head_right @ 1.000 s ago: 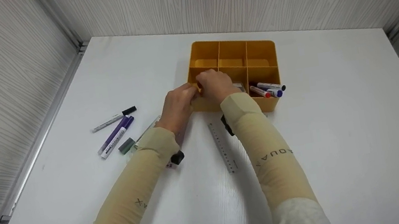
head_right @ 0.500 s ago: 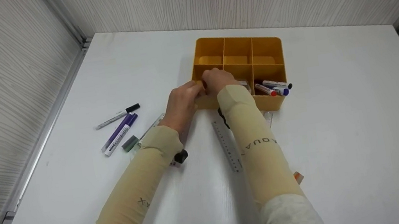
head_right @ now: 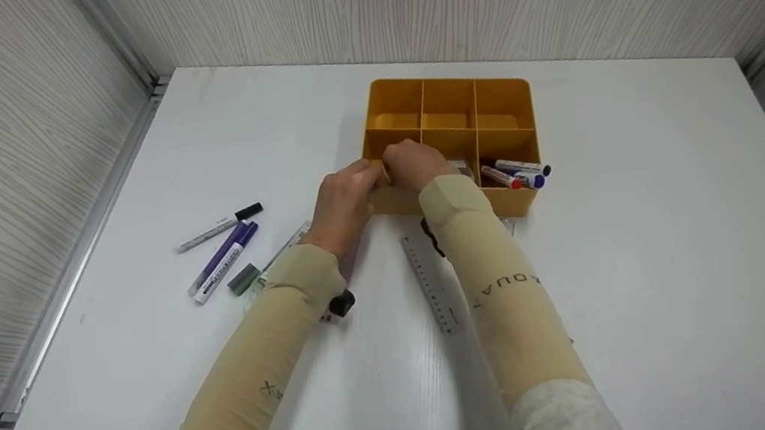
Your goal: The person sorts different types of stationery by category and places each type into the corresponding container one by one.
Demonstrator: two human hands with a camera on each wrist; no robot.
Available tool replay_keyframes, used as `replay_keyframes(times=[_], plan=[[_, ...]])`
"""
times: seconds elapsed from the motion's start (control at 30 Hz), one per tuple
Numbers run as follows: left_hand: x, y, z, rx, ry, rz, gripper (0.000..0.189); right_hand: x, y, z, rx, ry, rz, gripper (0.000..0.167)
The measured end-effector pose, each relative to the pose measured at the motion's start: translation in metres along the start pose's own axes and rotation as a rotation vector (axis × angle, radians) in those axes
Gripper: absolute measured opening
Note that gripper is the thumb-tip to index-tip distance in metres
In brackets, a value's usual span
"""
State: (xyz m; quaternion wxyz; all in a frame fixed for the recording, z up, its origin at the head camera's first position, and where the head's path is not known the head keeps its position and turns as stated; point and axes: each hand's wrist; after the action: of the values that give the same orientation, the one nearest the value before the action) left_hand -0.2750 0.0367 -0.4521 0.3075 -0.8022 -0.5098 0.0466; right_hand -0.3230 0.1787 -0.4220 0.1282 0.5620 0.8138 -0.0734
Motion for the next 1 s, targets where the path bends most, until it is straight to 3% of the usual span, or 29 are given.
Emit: replay_keyframes(times=[0.17,0.3,0.53,0.8,1.0], plan=[[-0.001,0.0,0.002,-0.002,0.002,-0.009,0.019,-0.003,0.006,-0.005,0.081,-0.002,-0.066,0.023],[-0.002,-0.001,0.003,-0.003,0.009,-0.015,0.021,-0.006,0.013,-0.013,0.144,0.011,-0.076,0.022],[-0.004,-0.002,0.006,-0.023,-0.031,-0.008,0.02,-0.005,0.032,-0.023,0.323,-0.035,-0.104,0.021],[-0.005,-0.004,0.006,-0.013,-0.037,0.002,0.022,-0.003,0.06,-0.037,0.451,-0.079,-0.109,0.021],[-0.007,-0.004,0.007,0.0,0.025,-0.012,0.022,0.0,0.085,-0.032,0.609,-0.111,-0.242,0.015]])
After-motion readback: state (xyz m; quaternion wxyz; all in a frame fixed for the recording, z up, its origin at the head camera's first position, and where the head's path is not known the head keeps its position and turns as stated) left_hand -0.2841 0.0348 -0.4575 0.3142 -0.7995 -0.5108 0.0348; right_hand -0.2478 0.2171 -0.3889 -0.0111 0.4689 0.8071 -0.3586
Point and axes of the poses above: each hand's wrist, its own y-axis away from the middle knuckle, its own z-axis out of the palm, x = y × z, and after that the axes turned 15 degrees about x, right-handed
